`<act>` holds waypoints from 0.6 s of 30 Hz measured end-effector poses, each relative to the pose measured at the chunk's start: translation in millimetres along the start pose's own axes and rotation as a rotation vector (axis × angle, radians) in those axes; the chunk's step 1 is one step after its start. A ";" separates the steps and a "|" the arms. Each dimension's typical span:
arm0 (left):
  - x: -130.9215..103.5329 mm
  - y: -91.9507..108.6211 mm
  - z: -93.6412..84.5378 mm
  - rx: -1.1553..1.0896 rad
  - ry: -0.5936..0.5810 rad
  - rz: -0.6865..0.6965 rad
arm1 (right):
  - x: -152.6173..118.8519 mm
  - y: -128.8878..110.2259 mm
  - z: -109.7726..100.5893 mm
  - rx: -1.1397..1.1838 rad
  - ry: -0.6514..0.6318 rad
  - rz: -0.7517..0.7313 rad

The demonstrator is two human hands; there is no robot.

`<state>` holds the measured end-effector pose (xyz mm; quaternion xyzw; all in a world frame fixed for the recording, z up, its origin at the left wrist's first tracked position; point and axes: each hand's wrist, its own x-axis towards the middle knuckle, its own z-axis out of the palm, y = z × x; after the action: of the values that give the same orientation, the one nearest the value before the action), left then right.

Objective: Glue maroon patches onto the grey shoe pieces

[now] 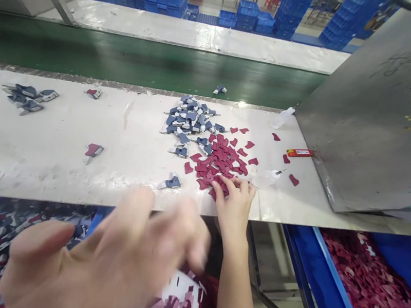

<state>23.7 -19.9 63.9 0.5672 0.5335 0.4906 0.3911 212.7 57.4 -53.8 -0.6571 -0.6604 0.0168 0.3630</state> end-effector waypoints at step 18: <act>46.6 -119.0 -5.6 0.341 0.027 0.092 | -4.9 -74.6 0.3 0.969 -0.174 0.601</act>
<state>-10.5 40.6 -43.4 0.6426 0.5878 0.4177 0.2591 148.1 43.1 -19.0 -0.5707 -0.3891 0.4739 0.5461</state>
